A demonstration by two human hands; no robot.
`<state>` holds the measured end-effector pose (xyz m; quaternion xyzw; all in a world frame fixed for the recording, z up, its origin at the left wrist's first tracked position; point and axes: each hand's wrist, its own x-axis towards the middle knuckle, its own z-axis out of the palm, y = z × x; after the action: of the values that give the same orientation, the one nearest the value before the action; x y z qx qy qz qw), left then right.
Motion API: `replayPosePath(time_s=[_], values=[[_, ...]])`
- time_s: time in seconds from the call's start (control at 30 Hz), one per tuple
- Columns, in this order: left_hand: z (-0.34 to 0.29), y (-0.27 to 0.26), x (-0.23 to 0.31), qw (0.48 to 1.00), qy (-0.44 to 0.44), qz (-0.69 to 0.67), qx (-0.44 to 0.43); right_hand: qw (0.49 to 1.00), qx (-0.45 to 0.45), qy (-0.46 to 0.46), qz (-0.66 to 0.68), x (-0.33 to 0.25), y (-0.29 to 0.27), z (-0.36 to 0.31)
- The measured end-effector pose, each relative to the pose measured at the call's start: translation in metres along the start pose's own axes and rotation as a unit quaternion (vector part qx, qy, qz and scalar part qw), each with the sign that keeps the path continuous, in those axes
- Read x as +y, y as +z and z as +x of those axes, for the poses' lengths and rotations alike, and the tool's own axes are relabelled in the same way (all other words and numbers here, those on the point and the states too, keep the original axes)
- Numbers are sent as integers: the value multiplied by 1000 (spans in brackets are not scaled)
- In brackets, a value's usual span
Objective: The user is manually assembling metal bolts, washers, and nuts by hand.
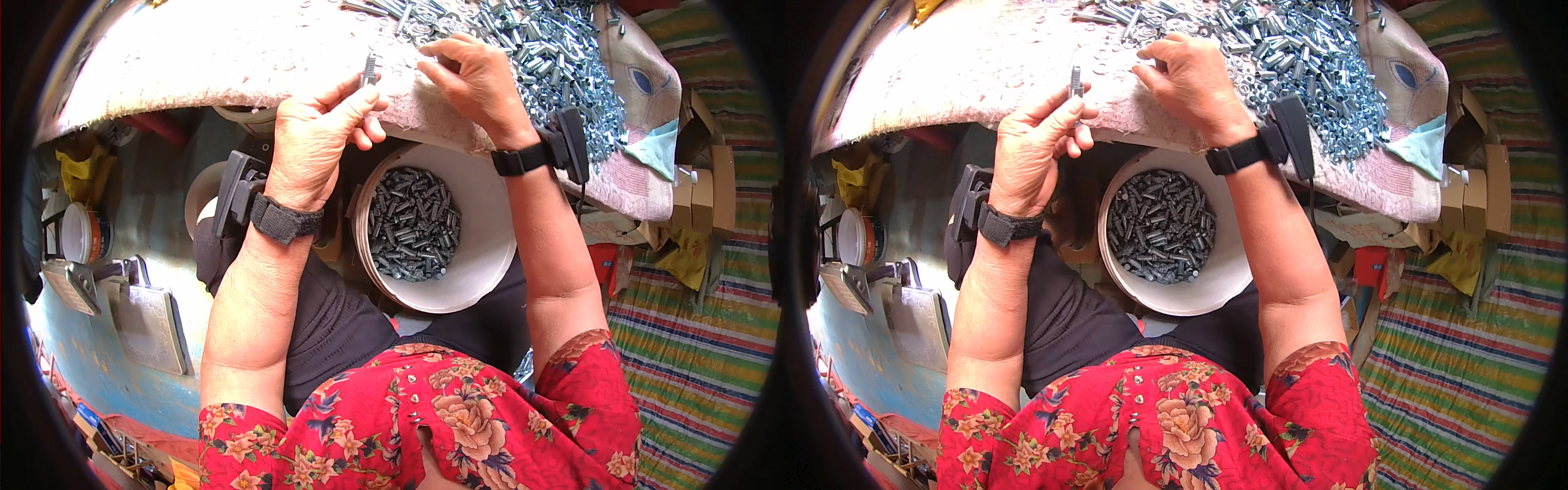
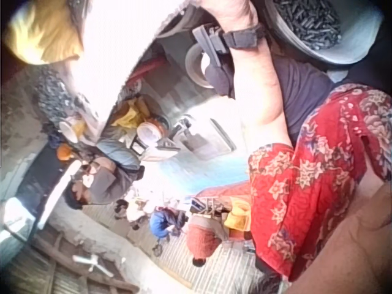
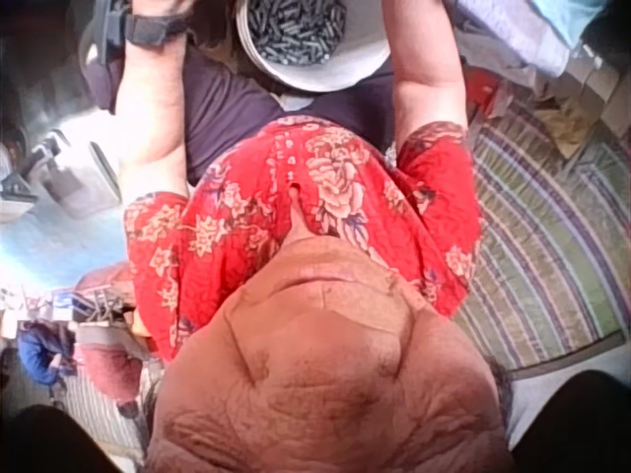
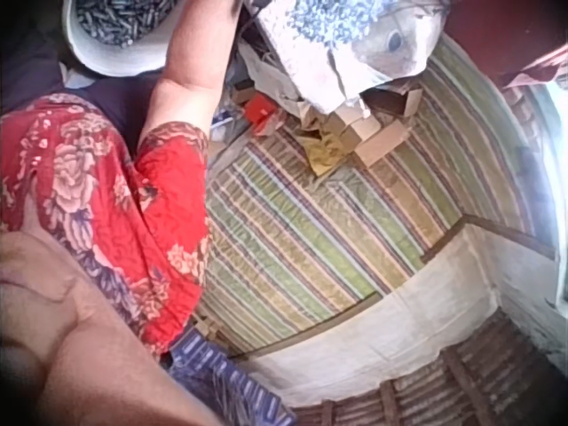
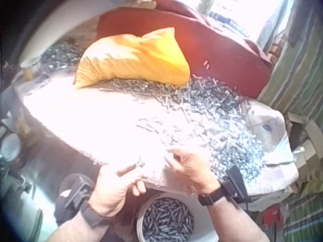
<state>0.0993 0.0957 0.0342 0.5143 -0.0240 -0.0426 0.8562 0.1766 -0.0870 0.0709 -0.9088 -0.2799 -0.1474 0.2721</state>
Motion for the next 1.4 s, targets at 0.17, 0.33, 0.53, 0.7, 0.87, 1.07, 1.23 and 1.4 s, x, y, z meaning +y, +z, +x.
replayPosePath(time_s=[0.17,0.33,0.53,0.7,0.87,1.07,1.23,1.4], values=[[2,0,0,997,-21,-59,42,989,-33,-81,-122,10,19,10],[3,0,1,996,-28,-67,46,975,-44,-101,-195,8,26,18],[4,3,-3,997,-36,-64,32,962,-17,-115,-245,11,33,24],[4,10,-4,997,-47,-63,-15,991,62,16,121,-3,-1,7],[-2,29,-9,996,-20,41,-79,866,-13,164,473,-31,-23,-41],[1,48,-25,976,67,168,-122,770,9,289,569,-30,-38,-77],[0,70,-41,976,80,122,-160,688,78,259,673,-26,-39,-108],[-4,82,-51,974,-31,93,-204,799,155,261,520,-34,-34,-129]])
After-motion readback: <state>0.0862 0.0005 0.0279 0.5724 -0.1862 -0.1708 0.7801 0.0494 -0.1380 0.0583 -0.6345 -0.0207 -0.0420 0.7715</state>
